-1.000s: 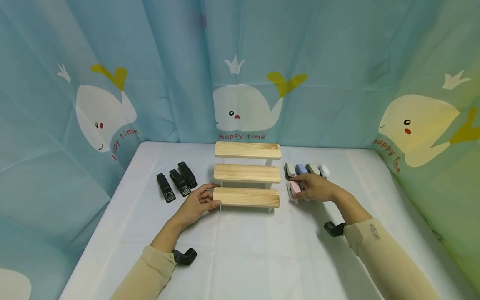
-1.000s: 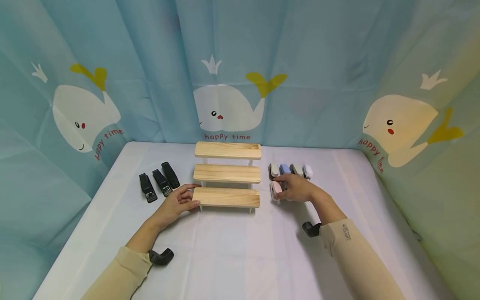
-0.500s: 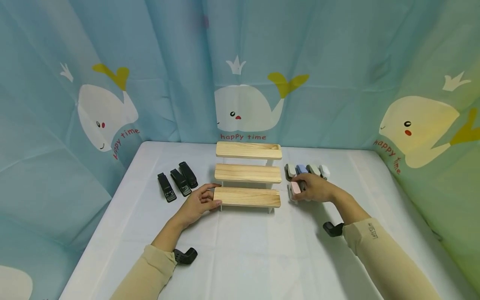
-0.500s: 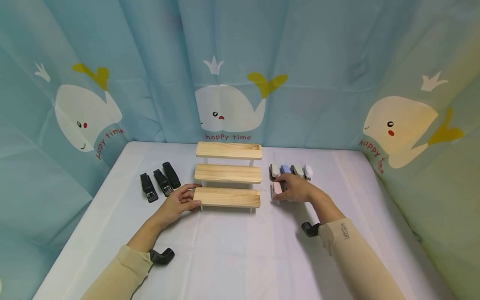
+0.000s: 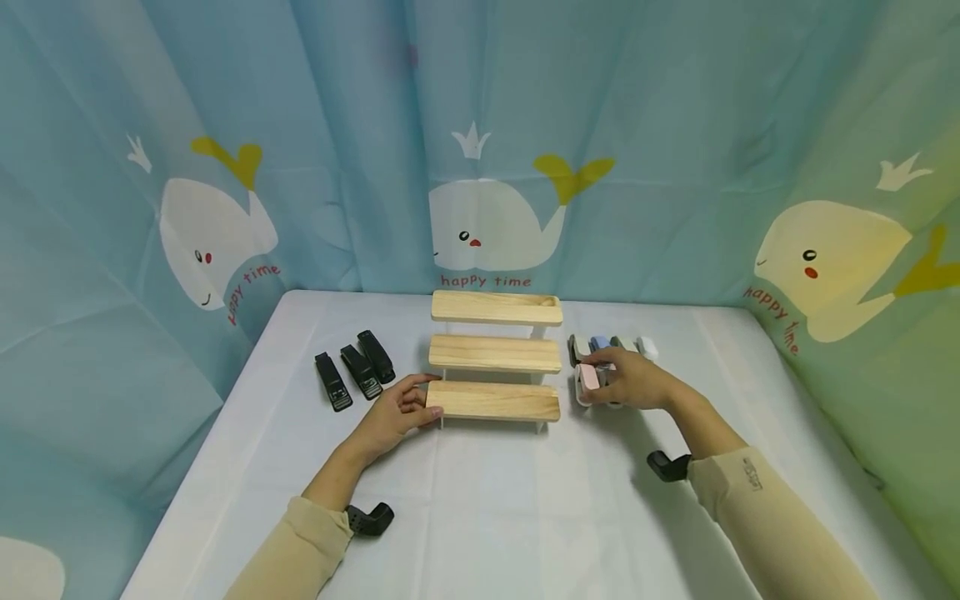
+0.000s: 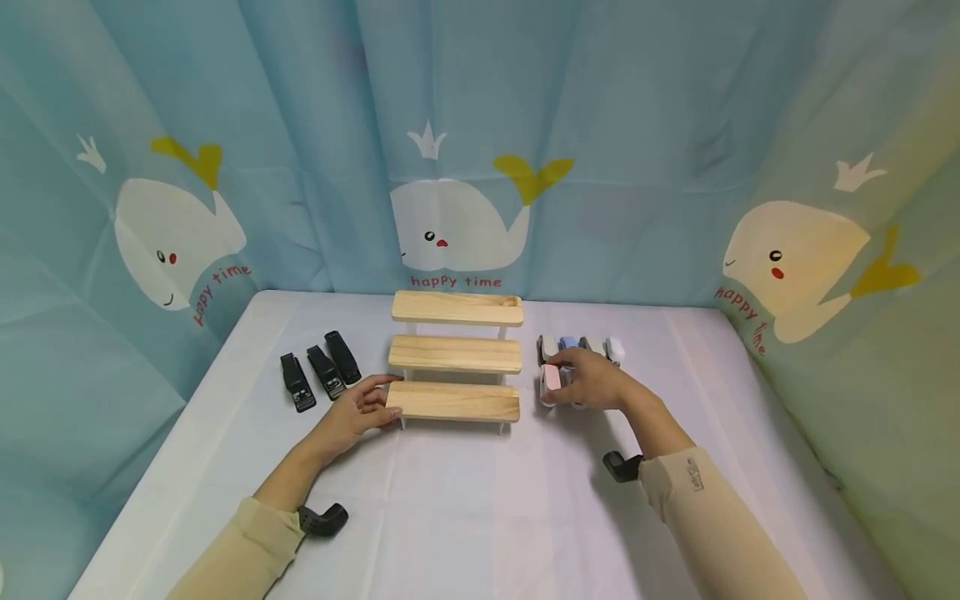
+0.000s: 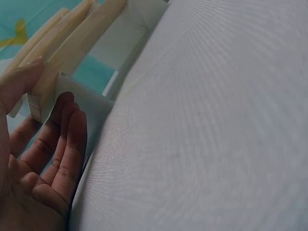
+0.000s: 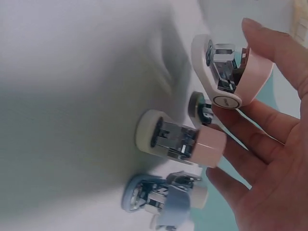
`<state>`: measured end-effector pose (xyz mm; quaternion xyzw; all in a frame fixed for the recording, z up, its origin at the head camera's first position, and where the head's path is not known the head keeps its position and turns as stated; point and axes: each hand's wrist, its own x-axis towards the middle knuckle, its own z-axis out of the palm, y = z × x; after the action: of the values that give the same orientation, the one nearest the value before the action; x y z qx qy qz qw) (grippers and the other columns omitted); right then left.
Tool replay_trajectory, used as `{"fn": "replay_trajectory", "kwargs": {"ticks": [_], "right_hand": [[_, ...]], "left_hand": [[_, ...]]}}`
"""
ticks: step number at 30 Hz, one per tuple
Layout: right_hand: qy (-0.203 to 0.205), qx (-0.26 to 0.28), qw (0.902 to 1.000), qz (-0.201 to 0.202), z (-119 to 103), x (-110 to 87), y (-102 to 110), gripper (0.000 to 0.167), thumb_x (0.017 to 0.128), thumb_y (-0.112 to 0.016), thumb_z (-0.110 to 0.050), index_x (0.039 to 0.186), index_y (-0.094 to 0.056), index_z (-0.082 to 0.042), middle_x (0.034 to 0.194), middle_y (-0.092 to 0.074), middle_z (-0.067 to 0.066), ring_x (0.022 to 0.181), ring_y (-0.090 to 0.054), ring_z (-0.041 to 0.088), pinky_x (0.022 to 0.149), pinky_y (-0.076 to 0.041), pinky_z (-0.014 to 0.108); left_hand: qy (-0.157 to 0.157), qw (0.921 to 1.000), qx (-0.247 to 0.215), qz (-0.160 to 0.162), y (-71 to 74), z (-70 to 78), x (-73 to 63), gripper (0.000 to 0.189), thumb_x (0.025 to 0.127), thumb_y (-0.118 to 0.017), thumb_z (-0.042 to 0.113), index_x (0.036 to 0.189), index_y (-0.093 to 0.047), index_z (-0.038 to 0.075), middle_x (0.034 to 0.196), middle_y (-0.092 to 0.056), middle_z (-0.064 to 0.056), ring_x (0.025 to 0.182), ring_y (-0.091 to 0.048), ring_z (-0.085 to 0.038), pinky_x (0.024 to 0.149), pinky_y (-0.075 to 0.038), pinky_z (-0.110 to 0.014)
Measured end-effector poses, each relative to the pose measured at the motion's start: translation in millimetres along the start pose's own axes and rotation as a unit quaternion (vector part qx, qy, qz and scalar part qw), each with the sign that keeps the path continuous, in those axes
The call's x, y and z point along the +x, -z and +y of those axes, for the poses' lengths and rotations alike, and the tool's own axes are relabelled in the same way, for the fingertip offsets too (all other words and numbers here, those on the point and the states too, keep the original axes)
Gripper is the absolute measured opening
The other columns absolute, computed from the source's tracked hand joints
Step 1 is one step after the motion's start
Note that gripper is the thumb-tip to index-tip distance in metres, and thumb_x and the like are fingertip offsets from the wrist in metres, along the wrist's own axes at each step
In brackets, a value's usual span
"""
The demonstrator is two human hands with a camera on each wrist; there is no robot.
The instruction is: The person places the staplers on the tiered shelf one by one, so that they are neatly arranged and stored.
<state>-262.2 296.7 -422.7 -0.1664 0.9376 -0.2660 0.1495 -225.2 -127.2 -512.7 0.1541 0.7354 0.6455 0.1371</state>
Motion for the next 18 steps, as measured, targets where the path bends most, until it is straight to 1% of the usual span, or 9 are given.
{"fn": "replay_trajectory", "kwargs": {"ticks": [3,8,12,15,18], "right_hand": [[0.007,0.002,0.9999,0.01,-3,-3.4,3,0.075,0.087,-0.084,-0.042,0.143,-0.057,0.0,0.144,-0.056,0.025,0.133,-0.055,0.046,0.104,-0.048,0.06],[0.029,0.011,0.999,0.032,-7,-4.2,7,0.073,0.086,-0.085,-0.043,0.138,-0.059,0.001,0.14,-0.06,0.023,0.129,-0.058,0.043,0.104,-0.048,0.061],[0.035,0.009,0.9985,0.042,-12,-4.1,13,0.069,0.086,-0.085,-0.042,0.137,-0.061,-0.002,0.136,-0.063,0.02,0.12,-0.062,0.038,0.097,-0.052,0.053],[0.036,-0.003,0.9982,0.047,-16,-4.2,19,0.066,0.086,-0.085,-0.042,0.136,-0.062,-0.005,0.132,-0.065,0.017,0.112,-0.063,0.036,0.09,-0.052,0.045],[0.036,-0.005,0.9981,0.05,-21,-4.7,25,0.065,0.087,-0.084,-0.042,0.136,-0.062,-0.006,0.132,-0.065,0.016,0.114,-0.064,0.036,0.09,-0.053,0.045]], "left_hand": [[0.004,1.0,0.001,0.0,-0.6,0.4,-0.8,0.064,0.095,-0.078,0.021,0.152,-0.049,0.013,0.1,-0.069,-0.003,0.084,-0.065,-0.012,0.079,-0.056,-0.027],[0.006,1.0,0.003,0.004,-0.9,1.2,-3.6,0.064,0.094,-0.078,0.021,0.151,-0.05,0.014,0.099,-0.068,-0.004,0.083,-0.066,-0.013,0.078,-0.057,-0.027],[0.003,0.9999,0.008,0.007,-1.1,1.7,-4.3,0.063,0.095,-0.078,0.021,0.151,-0.05,0.012,0.098,-0.068,-0.005,0.083,-0.066,-0.013,0.077,-0.056,-0.026],[0.0,0.9999,0.01,0.006,-1.6,2.6,-4.2,0.063,0.095,-0.078,0.02,0.151,-0.05,0.011,0.099,-0.068,-0.006,0.082,-0.065,-0.013,0.076,-0.056,-0.026],[-0.003,0.9999,0.011,0.005,-2.4,3.3,-3.6,0.063,0.095,-0.078,0.02,0.151,-0.05,0.011,0.1,-0.068,-0.007,0.082,-0.065,-0.012,0.076,-0.055,-0.025]]}}
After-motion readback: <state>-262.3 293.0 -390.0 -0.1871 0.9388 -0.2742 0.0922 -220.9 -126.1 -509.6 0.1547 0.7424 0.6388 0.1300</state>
